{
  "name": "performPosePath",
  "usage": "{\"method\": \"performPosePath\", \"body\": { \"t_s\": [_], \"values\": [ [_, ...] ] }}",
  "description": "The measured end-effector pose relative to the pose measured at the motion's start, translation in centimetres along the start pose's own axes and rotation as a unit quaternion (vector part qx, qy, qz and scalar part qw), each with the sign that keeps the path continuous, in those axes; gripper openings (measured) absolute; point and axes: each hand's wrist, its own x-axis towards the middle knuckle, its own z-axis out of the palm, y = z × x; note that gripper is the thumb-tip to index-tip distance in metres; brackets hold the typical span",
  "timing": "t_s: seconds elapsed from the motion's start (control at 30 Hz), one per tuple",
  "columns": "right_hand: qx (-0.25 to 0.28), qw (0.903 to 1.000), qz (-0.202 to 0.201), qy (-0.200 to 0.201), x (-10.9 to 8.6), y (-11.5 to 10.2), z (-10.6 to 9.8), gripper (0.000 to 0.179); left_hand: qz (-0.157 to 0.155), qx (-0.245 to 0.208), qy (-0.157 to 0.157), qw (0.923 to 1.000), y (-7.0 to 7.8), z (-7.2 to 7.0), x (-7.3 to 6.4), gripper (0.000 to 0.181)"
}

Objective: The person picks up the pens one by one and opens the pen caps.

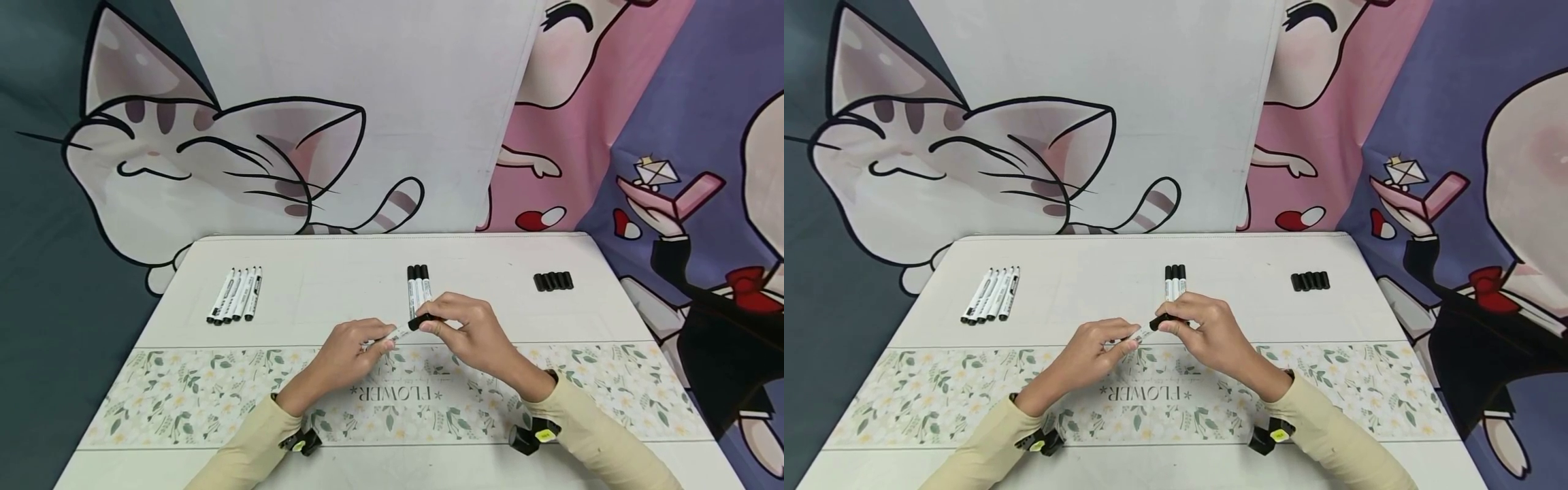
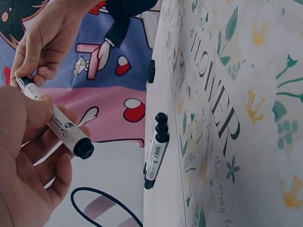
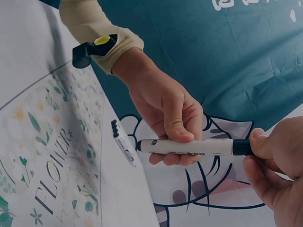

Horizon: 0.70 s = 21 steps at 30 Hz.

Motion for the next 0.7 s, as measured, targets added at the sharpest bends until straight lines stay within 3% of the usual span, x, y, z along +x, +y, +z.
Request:
{"method": "performPosePath", "body": {
  "t_s": [0.7],
  "values": [
    [-0.005, 0.9998, -0.016, -0.013, -0.56, 0.13, -0.25, 0.024, 0.000, -0.009, -0.015, 0.9998, 0.09, -0.10, 0.02, 0.031]
  ]
}}
